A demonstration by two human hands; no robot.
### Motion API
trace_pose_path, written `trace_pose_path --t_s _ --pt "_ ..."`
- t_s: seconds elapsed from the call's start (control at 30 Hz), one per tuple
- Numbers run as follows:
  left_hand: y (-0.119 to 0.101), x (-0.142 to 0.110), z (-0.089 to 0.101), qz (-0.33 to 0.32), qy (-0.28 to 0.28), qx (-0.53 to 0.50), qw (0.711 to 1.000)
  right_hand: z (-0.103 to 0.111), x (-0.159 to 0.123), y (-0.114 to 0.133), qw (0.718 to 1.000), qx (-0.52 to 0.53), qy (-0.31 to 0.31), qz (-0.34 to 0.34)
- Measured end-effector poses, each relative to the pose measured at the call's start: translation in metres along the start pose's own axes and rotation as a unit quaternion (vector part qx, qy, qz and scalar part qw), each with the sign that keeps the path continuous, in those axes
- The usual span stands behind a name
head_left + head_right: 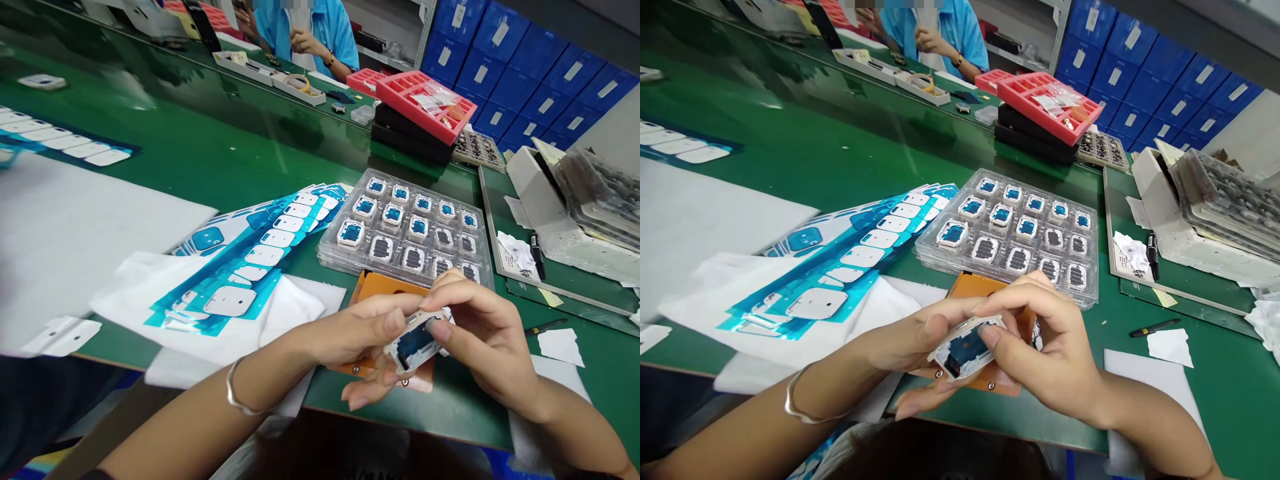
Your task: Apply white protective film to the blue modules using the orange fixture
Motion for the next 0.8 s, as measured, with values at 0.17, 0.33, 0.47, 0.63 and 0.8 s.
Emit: trace_pose_path --t_s 0.17,0.33,0.47,0.63,0.8 --pt "-0.0027 0.0006 -0.0052 -0.021 0.029 -0.024 0.999 0.0002 -0.0013 -0.0024 1.0 -0.007 -0.008 -0.01" --pt "-0.0023 0.0024 -0.0016 -0.06 0.041 -0.058 0.996 -0.0002 -0.0013 -0.0019 1.0 -0.011 -0.011 -0.011" --pt "0.0022 0.0012 -0.0046 -0.035 0.065 -0.081 0.994 -0.0024 -0.0017 -0.0011 1.0 0.006 -0.002 -0.009" --pt "0.0039 -0.0008 -0.0049 -0.001 0.055 -0.117 0.992 -0.0043 -0.0024 -0.0025 0.999 0.027 0.008 -0.016" --pt "0.0043 0.0006 -0.0055 -0.013 0.072 -0.118 0.99 -0.0051 -0.0026 -0.0037 0.999 0.038 0.012 -0.022"
Point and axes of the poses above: each hand's wrist, its own x-axis towards the middle knuckle, its own z-axis out of the back of the hand, y = z × x, the point moved 9 cm from there along x, towards the middle knuckle, and after that the axes turned 3 degrees about z, right-handed, at the moved point
